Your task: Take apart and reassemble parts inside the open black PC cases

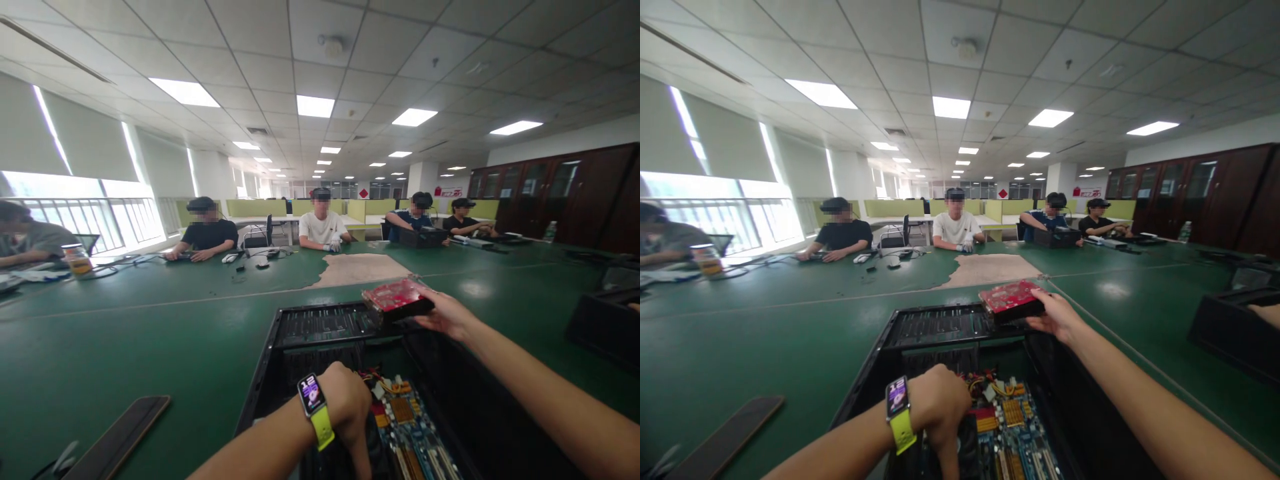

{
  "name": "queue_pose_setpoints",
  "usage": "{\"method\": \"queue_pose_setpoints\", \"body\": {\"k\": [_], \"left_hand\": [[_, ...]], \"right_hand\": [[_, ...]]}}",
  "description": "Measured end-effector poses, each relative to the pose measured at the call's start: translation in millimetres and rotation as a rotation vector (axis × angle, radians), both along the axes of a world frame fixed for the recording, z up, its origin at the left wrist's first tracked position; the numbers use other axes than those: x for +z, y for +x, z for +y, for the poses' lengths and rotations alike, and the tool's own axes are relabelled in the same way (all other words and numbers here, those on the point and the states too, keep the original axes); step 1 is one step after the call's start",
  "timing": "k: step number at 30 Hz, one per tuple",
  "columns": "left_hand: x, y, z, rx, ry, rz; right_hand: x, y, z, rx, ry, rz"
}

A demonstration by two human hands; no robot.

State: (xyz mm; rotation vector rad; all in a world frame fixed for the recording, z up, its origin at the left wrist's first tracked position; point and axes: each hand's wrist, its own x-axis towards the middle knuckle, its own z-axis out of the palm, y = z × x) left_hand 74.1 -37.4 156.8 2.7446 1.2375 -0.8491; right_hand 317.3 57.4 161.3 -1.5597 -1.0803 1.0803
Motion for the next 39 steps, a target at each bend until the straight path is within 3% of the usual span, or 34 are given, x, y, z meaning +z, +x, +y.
{"method": "queue_pose_setpoints", "body": {"k": [3, 5, 7, 9, 13, 16, 18, 22, 25, 27, 29, 32, 34, 36, 39], "left_hand": [[26.7, -19, 5, 0.048, 0.026, -0.116], [48.0, -36, 17, 0.134, 0.146, -0.276], [63.7, -50, 31, 0.207, 0.288, -0.422], [68.1, -56, 42, 0.241, 0.353, -0.473], [49.2, -47, 41, 0.150, 0.243, -0.516], [29.7, -34, 33, 0.044, 0.091, -0.429], [16.0, -27, 32, 0.006, 0.078, -0.336], [-21.5, -10, 39, -0.004, -0.044, -0.232], [-48.9, 5, 39, 0.029, -0.053, -0.157], [-54.1, 13, 32, 0.020, 0.011, -0.151], [-42.9, 12, 21, 0.017, 0.083, -0.186], [-0.7, -9, 7, 0.045, 0.180, -0.416], [31.8, -35, 11, 0.128, 0.250, -0.668], [55.7, -64, 31, 0.281, 0.359, -0.861], [64.8, -100, 76, 0.540, 0.415, -0.826]], "right_hand": [[-7.1, 25, -7, -0.004, 0.050, -0.414], [-6.5, 43, -16, 0.009, 0.130, -0.674], [-4.9, 49, -28, 0.095, 0.187, -0.799], [-2.0, 39, -43, 0.181, 0.254, -0.880], [9.4, -5, -71, 0.343, 0.373, -1.012], [14.6, -31, -82, 0.654, 0.290, -1.114], [11.3, -43, -84, 0.856, 0.206, -1.233], [-15.0, -70, -80, 1.077, -0.022, -1.358], [-47.5, -90, -83, 1.027, -0.119, -1.353], [-70.9, -100, -89, 0.972, -0.193, -1.319], [-91.0, -104, -95, 0.941, -0.251, -1.284], [-103.4, -102, -101, 0.897, -0.269, -1.215], [-95.0, -97, -99, 0.898, -0.212, -1.128], [-76.3, -92, -94, 0.915, -0.108, -1.064], [-49.2, -83, -81, 0.942, -0.005, -0.950]]}}
